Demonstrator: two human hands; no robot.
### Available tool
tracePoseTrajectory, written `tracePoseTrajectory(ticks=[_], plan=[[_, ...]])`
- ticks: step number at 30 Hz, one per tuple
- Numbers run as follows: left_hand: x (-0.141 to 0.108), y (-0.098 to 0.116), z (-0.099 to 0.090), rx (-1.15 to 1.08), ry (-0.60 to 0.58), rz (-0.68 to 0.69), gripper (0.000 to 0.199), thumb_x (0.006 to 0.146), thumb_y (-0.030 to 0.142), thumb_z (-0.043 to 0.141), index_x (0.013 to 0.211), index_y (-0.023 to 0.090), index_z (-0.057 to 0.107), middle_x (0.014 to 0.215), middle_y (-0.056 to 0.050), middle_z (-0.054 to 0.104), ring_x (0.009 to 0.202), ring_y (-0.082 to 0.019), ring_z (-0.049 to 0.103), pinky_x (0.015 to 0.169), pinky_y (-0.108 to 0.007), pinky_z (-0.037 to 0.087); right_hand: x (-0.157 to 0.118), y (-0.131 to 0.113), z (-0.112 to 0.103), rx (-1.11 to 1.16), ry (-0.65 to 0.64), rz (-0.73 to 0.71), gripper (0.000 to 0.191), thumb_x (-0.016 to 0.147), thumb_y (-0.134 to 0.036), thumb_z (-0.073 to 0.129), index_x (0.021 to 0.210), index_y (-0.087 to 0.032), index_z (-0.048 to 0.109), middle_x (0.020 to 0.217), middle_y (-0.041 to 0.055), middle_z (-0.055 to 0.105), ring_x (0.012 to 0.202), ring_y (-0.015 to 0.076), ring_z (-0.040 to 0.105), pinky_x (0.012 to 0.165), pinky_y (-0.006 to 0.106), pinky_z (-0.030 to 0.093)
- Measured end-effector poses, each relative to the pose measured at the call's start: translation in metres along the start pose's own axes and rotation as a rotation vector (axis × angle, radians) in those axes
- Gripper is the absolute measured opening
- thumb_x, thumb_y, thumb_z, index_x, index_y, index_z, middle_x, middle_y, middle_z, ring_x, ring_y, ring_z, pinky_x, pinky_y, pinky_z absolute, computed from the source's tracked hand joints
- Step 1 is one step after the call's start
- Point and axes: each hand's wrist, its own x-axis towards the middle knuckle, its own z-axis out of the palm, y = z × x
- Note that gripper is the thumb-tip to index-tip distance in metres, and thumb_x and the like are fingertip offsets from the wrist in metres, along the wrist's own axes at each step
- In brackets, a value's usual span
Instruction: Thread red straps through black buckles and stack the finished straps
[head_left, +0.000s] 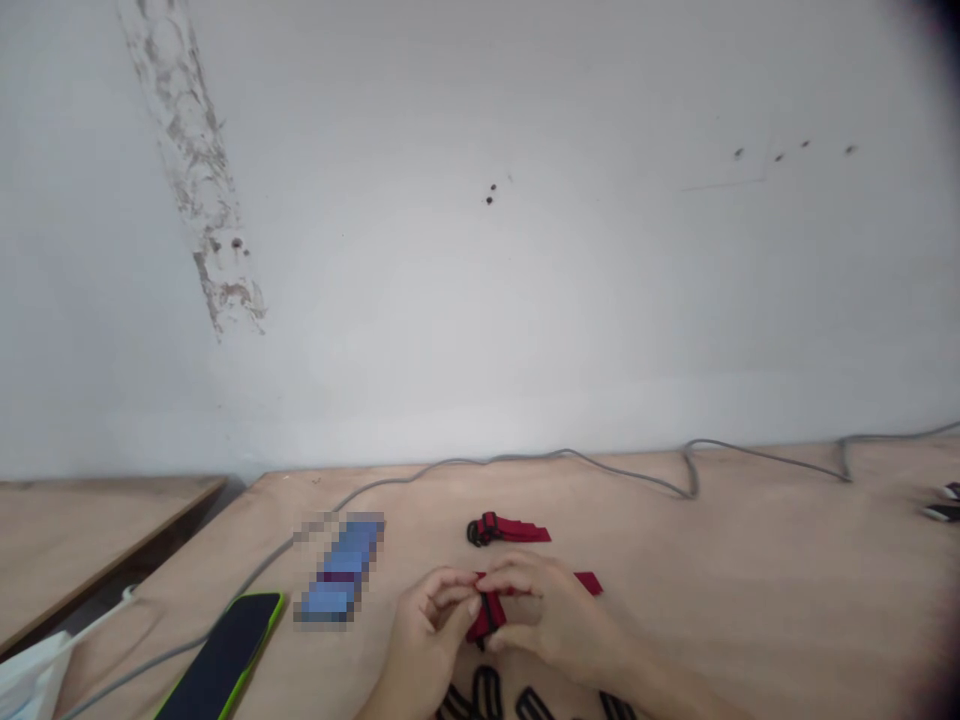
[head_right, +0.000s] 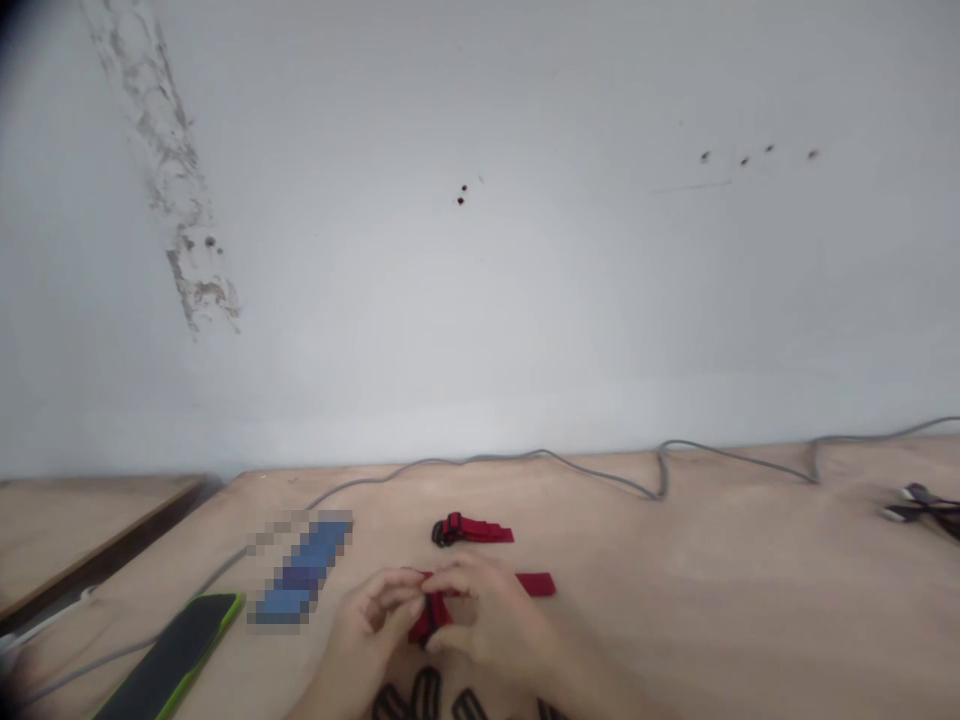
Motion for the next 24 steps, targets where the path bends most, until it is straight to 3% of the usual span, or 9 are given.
tracePoseTrajectory(ticks=[3, 6, 9, 12, 15, 18, 21, 24], plan=[[-0.002, 0.004, -0.004, 0.236, 0.071, 0.134, 0.024, 0.085, 0.039, 0.069, 0.095, 0.018, 0.072, 0.088, -0.008, 0.079, 0.085, -0.024, 0.074, 0.078, -0.032, 0.058, 0.001, -0.008, -0.003, -0.053, 0.042, 0.038, 0.029, 0.073, -0.019, 0.077, 0.101, -0.024, 0.073, 0.105, 0.0037, 0.072, 0.097, 0.0235, 0.065, 0.087, 0.032, 0.050], [-0.007, 0.008, -0.005, 0.476, 0.147, 0.292, 0.018, 0.089, 0.033, 0.061, 0.095, 0.020, 0.073, 0.091, -0.009, 0.078, 0.087, -0.026, 0.073, 0.082, -0.037, 0.057, 0.001, -0.016, -0.001, -0.133, 0.123, 0.161, 0.008, 0.077, -0.019, 0.068, 0.085, -0.020, 0.067, 0.088, 0.0035, 0.071, 0.083, 0.0217, 0.064, 0.074, 0.030, 0.049], [-0.012, 0.010, -0.003, 0.658, 0.050, 0.443, 0.022, 0.088, 0.023, 0.058, 0.107, 0.024, 0.071, 0.101, -0.009, 0.077, 0.094, -0.028, 0.072, 0.091, -0.044, 0.052, -0.001, -0.021, 0.008, -0.126, 0.094, 0.213, 0.005, 0.081, -0.018, 0.060, 0.076, -0.020, 0.061, 0.079, 0.0017, 0.068, 0.073, 0.0189, 0.061, 0.067, 0.027, 0.046], [-0.014, 0.008, -0.002, 0.801, -0.054, 0.496, 0.035, 0.084, 0.019, 0.064, 0.119, 0.024, 0.066, 0.108, -0.011, 0.075, 0.099, -0.030, 0.070, 0.094, -0.048, 0.048, -0.005, -0.025, 0.017, -0.092, 0.095, 0.219, 0.009, 0.082, -0.016, 0.054, 0.074, -0.021, 0.056, 0.081, 0.0020, 0.067, 0.076, 0.0188, 0.061, 0.069, 0.027, 0.045], [-0.010, 0.005, -0.005, 0.912, -0.036, 0.523, 0.034, 0.083, 0.015, 0.065, 0.115, 0.025, 0.070, 0.105, -0.010, 0.073, 0.097, -0.031, 0.068, 0.091, -0.050, 0.047, -0.006, -0.026, 0.015, -0.084, 0.093, 0.218, 0.010, 0.083, -0.019, 0.053, 0.074, -0.022, 0.052, 0.082, 0.0024, 0.065, 0.080, 0.0198, 0.059, 0.073, 0.029, 0.045], [-0.005, 0.007, -0.008, 0.896, 0.021, 0.505, 0.029, 0.083, 0.021, 0.070, 0.112, 0.027, 0.073, 0.109, -0.011, 0.072, 0.102, -0.032, 0.066, 0.090, -0.050, 0.048, -0.001, -0.025, 0.001, -0.003, 0.140, 0.256, 0.013, 0.084, -0.024, 0.050, 0.071, -0.022, 0.046, 0.078, 0.0006, 0.059, 0.076, 0.0190, 0.056, 0.070, 0.029, 0.042], [-0.003, 0.014, -0.009, 0.699, 0.035, 0.417, 0.025, 0.081, 0.031, 0.075, 0.105, 0.025, 0.076, 0.105, -0.010, 0.074, 0.101, -0.031, 0.067, 0.091, -0.047, 0.051, 0.006, -0.021, -0.018, 0.271, 0.172, 0.304, 0.013, 0.077, -0.025, 0.052, 0.069, -0.023, 0.042, 0.063, -0.0046, 0.049, 0.063, 0.0151, 0.049, 0.061, 0.026, 0.037], [-0.005, 0.017, -0.006, 0.433, 0.032, 0.286, 0.032, 0.081, 0.040, 0.074, 0.107, 0.021, 0.076, 0.107, -0.011, 0.076, 0.101, -0.029, 0.069, 0.093, -0.043, 0.054, 0.008, -0.014, -0.034, 0.519, 0.016, 0.365, 0.018, 0.065, -0.022, 0.063, 0.080, -0.022, 0.053, 0.061, -0.0075, 0.053, 0.056, 0.0121, 0.047, 0.056, 0.023, 0.035]])
